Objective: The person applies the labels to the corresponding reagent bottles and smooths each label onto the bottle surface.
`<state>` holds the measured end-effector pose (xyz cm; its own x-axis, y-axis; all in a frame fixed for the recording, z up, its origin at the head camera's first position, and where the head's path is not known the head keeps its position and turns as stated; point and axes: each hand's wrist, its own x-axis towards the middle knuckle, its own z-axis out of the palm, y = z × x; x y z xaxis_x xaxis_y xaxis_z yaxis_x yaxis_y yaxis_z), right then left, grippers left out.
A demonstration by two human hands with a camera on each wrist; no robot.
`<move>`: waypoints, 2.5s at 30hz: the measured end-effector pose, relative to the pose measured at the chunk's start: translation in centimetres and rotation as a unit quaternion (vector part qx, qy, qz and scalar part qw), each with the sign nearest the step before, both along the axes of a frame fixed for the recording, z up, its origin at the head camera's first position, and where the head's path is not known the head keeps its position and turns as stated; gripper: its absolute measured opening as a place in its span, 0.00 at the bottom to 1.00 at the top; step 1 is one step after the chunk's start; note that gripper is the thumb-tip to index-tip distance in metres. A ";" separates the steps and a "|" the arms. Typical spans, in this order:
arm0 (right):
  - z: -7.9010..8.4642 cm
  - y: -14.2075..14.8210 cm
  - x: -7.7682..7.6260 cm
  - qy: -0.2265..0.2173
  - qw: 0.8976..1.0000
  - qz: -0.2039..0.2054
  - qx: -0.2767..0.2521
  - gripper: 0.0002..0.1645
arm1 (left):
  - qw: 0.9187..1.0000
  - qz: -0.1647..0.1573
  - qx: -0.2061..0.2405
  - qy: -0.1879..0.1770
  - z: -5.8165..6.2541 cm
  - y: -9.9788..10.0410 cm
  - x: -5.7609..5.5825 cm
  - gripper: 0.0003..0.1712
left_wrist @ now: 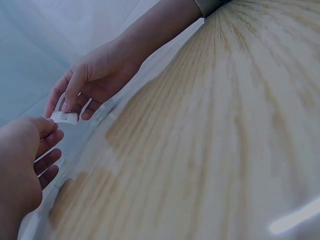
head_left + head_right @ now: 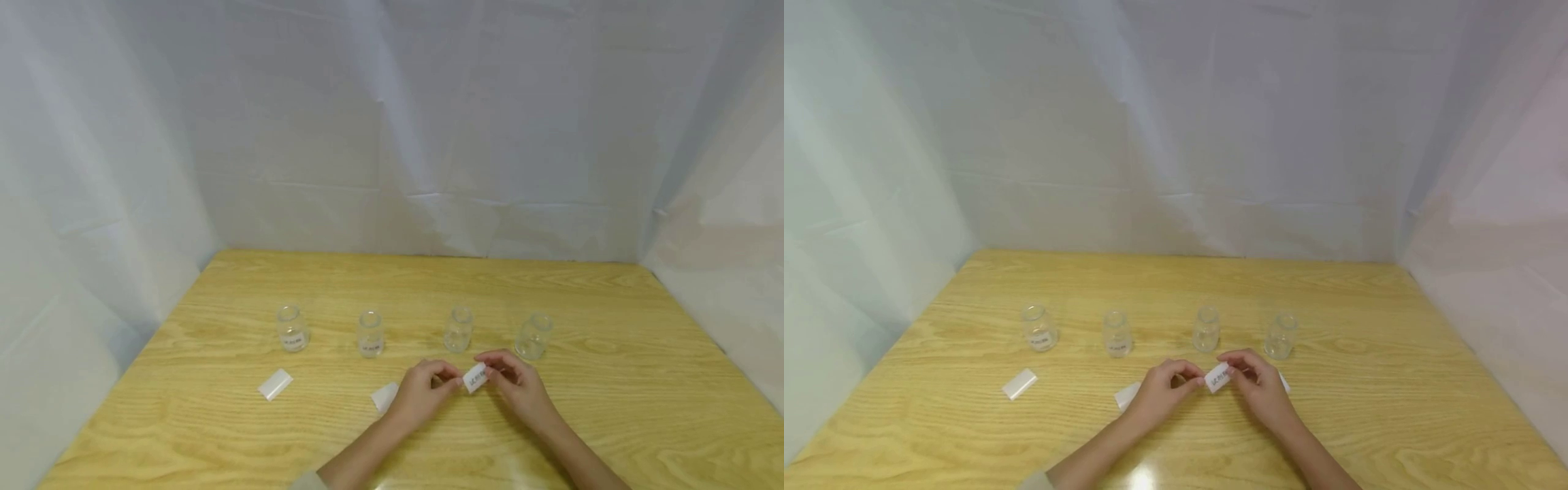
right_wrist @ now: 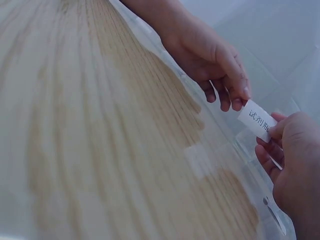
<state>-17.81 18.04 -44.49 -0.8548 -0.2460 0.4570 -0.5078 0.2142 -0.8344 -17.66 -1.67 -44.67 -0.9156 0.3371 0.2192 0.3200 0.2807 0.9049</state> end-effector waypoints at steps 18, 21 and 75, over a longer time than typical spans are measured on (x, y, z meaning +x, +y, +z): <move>0.0 -0.1 0.0 0.006 1.000 0.009 0.006 0.11 | 0.998 -0.036 0.005 0.043 0.0 0.1 -0.1 0.07; 0.1 -0.2 0.1 0.003 1.000 0.012 0.008 0.11 | 0.998 -0.039 0.005 0.050 -0.1 0.1 0.0 0.07; 3.0 -2.1 2.5 -0.017 0.996 0.006 0.089 0.06 | 0.998 -0.038 0.015 0.055 -0.2 0.0 0.0 0.04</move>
